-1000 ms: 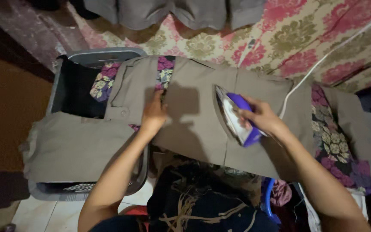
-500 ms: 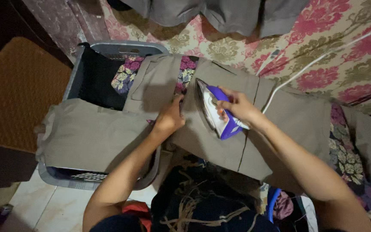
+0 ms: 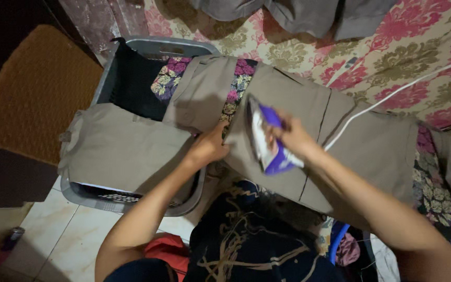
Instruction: The person unbuttons a uniform shirt, irons the front, back, and sleeves with an iron, and then places it on a hanger.
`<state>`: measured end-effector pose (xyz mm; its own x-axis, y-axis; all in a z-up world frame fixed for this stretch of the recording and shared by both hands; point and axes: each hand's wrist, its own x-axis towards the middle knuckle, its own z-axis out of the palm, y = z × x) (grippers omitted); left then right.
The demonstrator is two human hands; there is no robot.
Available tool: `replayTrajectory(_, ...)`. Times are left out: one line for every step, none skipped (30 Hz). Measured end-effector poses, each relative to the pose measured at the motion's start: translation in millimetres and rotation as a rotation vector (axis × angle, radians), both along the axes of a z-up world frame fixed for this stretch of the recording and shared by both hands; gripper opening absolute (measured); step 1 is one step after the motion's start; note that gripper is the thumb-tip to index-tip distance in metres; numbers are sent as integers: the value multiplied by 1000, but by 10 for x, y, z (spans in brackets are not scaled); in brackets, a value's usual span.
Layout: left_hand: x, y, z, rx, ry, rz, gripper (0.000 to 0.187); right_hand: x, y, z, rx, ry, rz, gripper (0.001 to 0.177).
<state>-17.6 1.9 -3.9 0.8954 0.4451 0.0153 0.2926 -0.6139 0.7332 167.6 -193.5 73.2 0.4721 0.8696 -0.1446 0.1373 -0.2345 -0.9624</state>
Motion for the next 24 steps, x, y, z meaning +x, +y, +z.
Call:
replayTrajectory(-10, 6, -9, -20, 20, -1, 75, -143, -85, -41, 65, 77, 41, 49)
replayTrajectory(-21, 20, -17, -19, 24, -16, 77, -268, -153, -61, 39, 131, 13, 54)
replayTrajectory(-40, 35, -26, -17, 28, -31, 78, -407, -204, -84, 13, 186, -16, 60)
replayTrajectory(-65, 31, -38, -16, 35, -45, 79, -508, -218, -98, -15, 243, -44, 67)
replayTrajectory(-61, 31, -42, -8, 11, -36, 77, -513, -161, -85, 23, 258, -63, 61)
replayTrajectory(-51, 43, -36, -1, -10, -29, 74, -488, -69, -65, 61, 275, -85, 55)
replayTrajectory(-42, 53, -19, 6, -30, -23, 71, -482, 6, -54, 98, 292, -107, 50)
replayTrajectory(-38, 84, 22, 14, -15, -39, 69, -490, 89, -53, 130, 342, -125, 52)
replayTrajectory(-35, 116, 79, 22, 0, -55, 68, -509, 172, -50, 162, 392, -143, 54)
replayTrajectory(-45, 122, 138, 28, 20, -78, 66, -571, 224, -52, 194, 446, -170, 57)
replayTrajectory(-73, 123, 201, -13, 80, -35, 58, -680, 247, -59, 173, 467, -187, 60)
replayTrajectory(-102, 145, 273, -51, 137, 6, 51, -823, 248, -62, 155, 484, -206, 64)
replayTrajectory(-105, 159, 341, -88, 194, 47, 43, -968, 230, -51, 137, 501, -224, 68)
replayTrajectory(-89, 187, 406, -116, 108, 24, 39, -1117, 172, -32, 168, 478, -187, 74)
replayTrajectory(-82, 234, 466, -144, 23, 1, 34, -1277, 85, -15, 198, 454, -150, 80)
replayTrajectory(-47, 253, 513, -174, -63, -25, 30, -1371, 15, 8, 226, 427, -115, 87)
replayTrajectory(0, 257, 556, -100, -172, -31, 27, -1398, -23, 25, 207, 389, -128, 87)
replayTrajectory(47, 264, 600, -27, -282, -40, 25, -1409, -62, 15, 189, 351, -143, 87)
replayTrajectory(111, 262, 645, 46, -391, -49, 22, -1394, -91, -18, 170, 313, -159, 88)
replayTrajectory(195, 235, 684, 75, -461, -45, 22, -1329, -92, -65, 205, 304, -173, 87)
replayTrajectory(299, 196, 719, 103, -532, -42, 22, -1198, -56, -124, 239, 295, -187, 86)
replayTrajectory(393, 147, 743, 129, -601, -38, 23, -1049, -19, -200, 272, 287, -202, 86)
replayTrajectory(483, 105, 764, 84, -597, -49, 23, -865, 50, -280, 284, 250, -249, 81)
replayTrajectory(581, 71, 785, 40, -595, -59, 22, -635, 142, -339, 296, 211, -294, 76)
